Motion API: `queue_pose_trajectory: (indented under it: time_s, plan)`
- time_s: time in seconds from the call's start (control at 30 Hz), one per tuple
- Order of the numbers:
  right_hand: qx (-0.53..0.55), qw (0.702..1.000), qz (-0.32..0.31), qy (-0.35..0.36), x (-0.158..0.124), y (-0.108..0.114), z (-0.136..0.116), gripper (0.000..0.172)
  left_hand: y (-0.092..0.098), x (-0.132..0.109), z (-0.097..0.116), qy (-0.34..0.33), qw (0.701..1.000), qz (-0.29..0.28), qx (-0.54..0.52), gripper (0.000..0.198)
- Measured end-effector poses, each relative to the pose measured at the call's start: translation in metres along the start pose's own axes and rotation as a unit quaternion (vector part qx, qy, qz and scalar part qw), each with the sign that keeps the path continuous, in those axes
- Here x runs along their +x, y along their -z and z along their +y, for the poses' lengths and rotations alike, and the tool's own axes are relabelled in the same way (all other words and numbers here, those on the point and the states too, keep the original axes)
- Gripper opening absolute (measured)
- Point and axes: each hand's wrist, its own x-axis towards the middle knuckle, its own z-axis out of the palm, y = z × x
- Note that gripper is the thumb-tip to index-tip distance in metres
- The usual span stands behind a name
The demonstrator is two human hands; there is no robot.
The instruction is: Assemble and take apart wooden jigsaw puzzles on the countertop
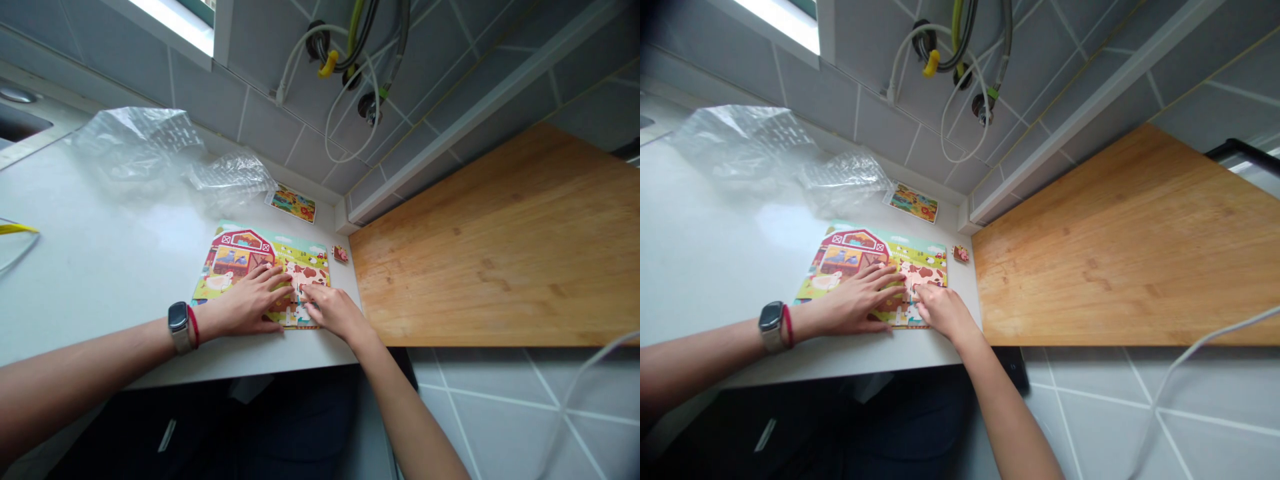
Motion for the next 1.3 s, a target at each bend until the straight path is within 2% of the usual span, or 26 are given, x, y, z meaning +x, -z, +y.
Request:
queue_pose_trajectory:
  time_s: [0.2, 0.37, 0.57, 0.67, 0.77, 0.83, 0.97, 1.03, 1.17, 1.3]
  plan:
    - [0.036, 0.998, 0.048, 0.001, -0.004, 0.000, 0.004, 0.037, -0.001, 0.000, -0.001, 0.005, 1.000, -0.003, 0.002, 0.060]
    - [0.042, 0.992, 0.101, -0.067, 0.001, -0.002, 0.016, 0.045, -0.001, 0.000, -0.001, 0.004, 1.000, -0.018, 0.013, 0.057]
    - [0.084, 0.971, 0.193, -0.115, 0.007, 0.004, 0.038, 0.043, 0.000, 0.000, 0.000, 0.006, 1.000, -0.010, 0.006, 0.055]
    - [0.072, 0.959, 0.236, -0.143, 0.008, 0.010, 0.045, 0.043, 0.001, 0.000, 0.000, 0.002, 1.000, -0.016, 0.003, 0.054]
    - [0.045, 0.951, 0.263, -0.154, 0.009, 0.005, 0.046, 0.044, 0.002, 0.001, 0.001, 0.005, 1.000, -0.014, 0.001, 0.053]
    - [0.027, 0.959, 0.249, -0.134, 0.009, -0.006, 0.041, 0.044, 0.002, 0.001, 0.001, 0.005, 1.000, -0.012, -0.001, 0.053]
    - [0.014, 0.982, 0.180, -0.053, 0.006, -0.032, 0.027, 0.037, 0.003, 0.000, 0.001, -0.001, 1.000, -0.004, -0.002, 0.052]
    - [0.023, 0.984, 0.169, -0.046, 0.004, -0.038, 0.024, 0.032, 0.003, 0.000, 0.001, -0.005, 1.000, 0.003, -0.004, 0.051]
    - [0.051, 0.988, 0.130, -0.070, 0.005, -0.027, 0.035, 0.033, 0.001, -0.001, 0.001, -0.001, 1.000, 0.001, -0.002, 0.051]
    - [0.041, 0.997, 0.035, -0.063, 0.012, -0.008, 0.049, 0.047, 0.001, 0.000, 0.001, -0.005, 1.000, 0.003, -0.005, 0.051]
